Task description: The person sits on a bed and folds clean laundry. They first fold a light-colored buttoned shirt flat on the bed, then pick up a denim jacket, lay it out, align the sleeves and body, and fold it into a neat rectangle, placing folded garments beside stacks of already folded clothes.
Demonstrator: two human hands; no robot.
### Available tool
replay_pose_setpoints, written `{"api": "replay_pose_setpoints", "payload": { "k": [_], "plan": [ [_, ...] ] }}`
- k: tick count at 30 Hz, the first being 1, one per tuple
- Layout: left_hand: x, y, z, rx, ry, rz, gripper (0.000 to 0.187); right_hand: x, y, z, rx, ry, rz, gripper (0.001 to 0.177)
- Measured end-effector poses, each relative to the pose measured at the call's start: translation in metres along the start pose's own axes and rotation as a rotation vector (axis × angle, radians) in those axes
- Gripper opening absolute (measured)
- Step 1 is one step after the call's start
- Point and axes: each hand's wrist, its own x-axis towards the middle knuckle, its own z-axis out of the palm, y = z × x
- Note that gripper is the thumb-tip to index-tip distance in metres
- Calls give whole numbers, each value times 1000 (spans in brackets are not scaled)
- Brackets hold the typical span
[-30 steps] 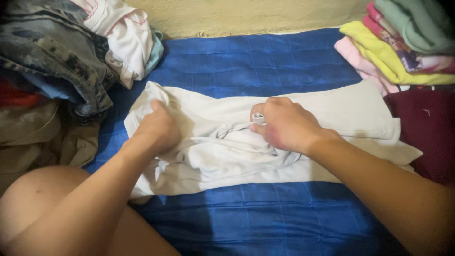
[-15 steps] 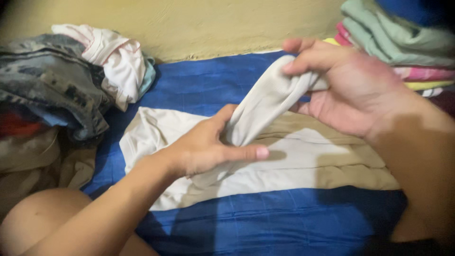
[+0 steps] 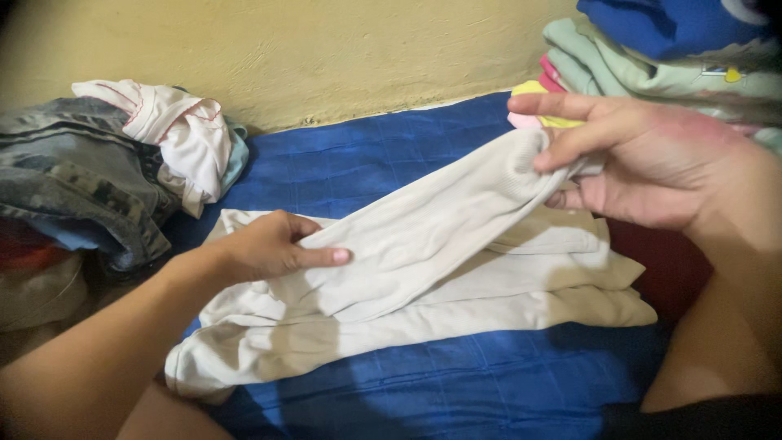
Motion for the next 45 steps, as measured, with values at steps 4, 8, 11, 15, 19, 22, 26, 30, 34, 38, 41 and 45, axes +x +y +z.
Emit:
{"api": "replay_pose_setpoints", "payload": {
  "k": [4,8,11,15,19,22,26,30,34,38,41,45],
  "plan": [
    [0,-15,-6,-77,74,-55,63,-1,4,-1,135,196,156,53],
    [6,-28,-5,-174,87,19,57,16,25,-15,-167,245,277,53],
    [18,-35,1,-220,130,35,56,29,50,-31,-185,251,230,57],
    [29,-43,9,-52,100,-71,65,39,96,-43,-191,435,270,56],
    [23,-59,14,-19,-4,-166,75,44,118,-51,-79,375,258,65],
    [16,-67,13,-118,-7,-144,70,45,113,-49,-111,352,320,64],
    [6,-75,13,-350,101,-49,58,43,100,-23,22,315,306,49],
    [4,-66,10,-582,150,-57,46,36,84,-14,63,289,170,32],
    [7,-59,1,-425,244,29,44,39,71,-23,-3,310,208,30],
    [18,-49,0,-266,335,-57,48,35,70,-41,-237,238,289,36],
    [18,-33,10,204,571,-82,57,29,80,-50,-568,493,530,49],
    [2,-3,32,324,505,31,69,26,97,-62,-715,560,571,61]
  ]
}}
